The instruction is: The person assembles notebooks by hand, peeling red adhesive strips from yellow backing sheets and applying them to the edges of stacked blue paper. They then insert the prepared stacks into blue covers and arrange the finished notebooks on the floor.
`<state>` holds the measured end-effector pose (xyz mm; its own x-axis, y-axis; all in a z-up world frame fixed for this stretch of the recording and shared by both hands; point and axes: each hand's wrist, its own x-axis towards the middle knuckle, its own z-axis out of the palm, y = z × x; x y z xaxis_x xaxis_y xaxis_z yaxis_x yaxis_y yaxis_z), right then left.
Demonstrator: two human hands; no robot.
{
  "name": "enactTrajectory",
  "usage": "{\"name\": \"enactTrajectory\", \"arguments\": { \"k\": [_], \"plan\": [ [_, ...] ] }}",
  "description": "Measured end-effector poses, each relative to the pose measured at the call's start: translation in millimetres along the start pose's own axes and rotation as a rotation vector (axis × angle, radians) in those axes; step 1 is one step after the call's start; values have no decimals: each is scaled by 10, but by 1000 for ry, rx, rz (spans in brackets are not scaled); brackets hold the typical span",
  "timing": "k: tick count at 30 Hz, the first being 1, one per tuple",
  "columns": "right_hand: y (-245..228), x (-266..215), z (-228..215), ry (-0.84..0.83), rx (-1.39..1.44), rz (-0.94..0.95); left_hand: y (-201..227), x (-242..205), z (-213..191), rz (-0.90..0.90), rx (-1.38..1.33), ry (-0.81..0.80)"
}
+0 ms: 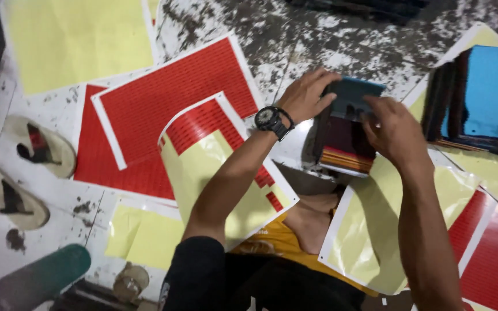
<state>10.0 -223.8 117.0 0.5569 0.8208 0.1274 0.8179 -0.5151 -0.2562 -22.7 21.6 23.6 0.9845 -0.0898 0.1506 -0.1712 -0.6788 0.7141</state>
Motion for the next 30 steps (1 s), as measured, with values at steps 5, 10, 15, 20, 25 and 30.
{"name": "enactTrajectory", "arguments": {
  "k": [5, 10, 15, 20, 25, 30],
  "plan": [
    [-882, -394, 127, 205, 308, 50, 409, -912, -467, 45, 144, 233],
    [-1808, -635, 512, 114, 531, 190, 668, -2031, -461, 36, 327, 469],
    [-2035, -729, 790, 58, 550, 202, 1067, -2680, -420, -231, 485, 466],
    [-1969, -806, 1152, 54, 537, 138, 1139, -2805, -282, -257, 545, 523],
    [-1993, -744, 1012, 47, 635, 178, 1133, -2823, -254, -259, 587, 530],
    [-2037, -811, 1060, -27, 627, 412, 1190, -2802, -244, -285, 660, 545]
  ]
}}
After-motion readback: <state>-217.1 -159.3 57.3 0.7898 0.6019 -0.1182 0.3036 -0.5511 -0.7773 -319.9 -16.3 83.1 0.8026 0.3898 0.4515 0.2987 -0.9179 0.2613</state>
